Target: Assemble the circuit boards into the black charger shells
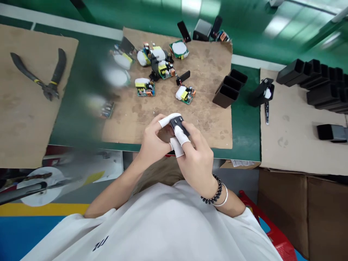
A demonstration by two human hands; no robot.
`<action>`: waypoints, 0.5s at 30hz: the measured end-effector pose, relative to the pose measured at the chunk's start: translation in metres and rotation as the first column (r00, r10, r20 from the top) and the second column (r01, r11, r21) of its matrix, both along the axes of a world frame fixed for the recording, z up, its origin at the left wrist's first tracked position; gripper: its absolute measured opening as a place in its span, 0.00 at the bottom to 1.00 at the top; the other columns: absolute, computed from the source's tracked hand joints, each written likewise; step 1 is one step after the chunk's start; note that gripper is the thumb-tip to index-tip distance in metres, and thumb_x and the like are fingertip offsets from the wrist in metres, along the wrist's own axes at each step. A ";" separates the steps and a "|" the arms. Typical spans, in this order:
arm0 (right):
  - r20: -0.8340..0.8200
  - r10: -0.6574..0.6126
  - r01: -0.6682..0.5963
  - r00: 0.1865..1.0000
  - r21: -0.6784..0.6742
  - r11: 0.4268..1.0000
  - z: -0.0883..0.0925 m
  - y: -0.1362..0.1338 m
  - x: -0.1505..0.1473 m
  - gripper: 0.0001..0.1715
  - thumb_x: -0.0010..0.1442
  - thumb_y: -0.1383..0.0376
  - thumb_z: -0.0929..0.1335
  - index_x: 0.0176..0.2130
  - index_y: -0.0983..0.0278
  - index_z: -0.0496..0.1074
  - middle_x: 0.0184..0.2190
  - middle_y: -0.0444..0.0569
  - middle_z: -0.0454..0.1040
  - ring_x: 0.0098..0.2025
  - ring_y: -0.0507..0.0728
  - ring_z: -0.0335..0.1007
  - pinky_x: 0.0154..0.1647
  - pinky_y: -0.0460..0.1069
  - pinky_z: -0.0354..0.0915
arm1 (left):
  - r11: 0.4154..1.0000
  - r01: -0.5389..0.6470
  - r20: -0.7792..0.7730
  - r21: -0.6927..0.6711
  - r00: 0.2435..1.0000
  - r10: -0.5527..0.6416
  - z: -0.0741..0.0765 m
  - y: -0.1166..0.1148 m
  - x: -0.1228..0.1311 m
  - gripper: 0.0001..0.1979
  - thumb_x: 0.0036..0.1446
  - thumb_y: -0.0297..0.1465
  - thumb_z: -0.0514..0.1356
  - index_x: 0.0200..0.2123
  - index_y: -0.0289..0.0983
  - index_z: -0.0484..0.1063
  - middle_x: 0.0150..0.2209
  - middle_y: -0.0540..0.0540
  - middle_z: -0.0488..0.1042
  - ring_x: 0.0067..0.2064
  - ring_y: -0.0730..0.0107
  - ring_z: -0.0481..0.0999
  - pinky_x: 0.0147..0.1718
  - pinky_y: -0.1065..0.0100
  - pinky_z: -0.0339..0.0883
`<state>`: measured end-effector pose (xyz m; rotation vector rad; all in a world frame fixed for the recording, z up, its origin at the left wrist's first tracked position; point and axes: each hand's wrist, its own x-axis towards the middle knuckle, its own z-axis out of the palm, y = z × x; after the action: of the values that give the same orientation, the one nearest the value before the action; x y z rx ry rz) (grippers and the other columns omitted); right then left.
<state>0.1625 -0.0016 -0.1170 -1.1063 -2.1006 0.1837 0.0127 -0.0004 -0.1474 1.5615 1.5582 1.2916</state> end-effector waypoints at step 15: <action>-0.100 -0.034 0.050 0.994 0.165 0.985 -0.006 0.036 0.041 0.08 0.63 0.69 0.73 0.44 0.61 0.79 0.38 0.53 0.85 0.33 0.59 0.84 0.30 0.50 0.80 | 0.974 -0.076 0.076 0.214 0.995 0.061 0.046 -0.061 -0.027 0.26 0.57 0.35 0.67 0.59 0.58 0.74 0.49 0.45 0.79 0.50 0.49 0.80 0.49 0.47 0.77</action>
<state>0.2035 0.0345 -0.1232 -1.0200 -1.9667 0.0383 -0.0146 -0.0616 -0.1017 1.5860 1.4804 1.5831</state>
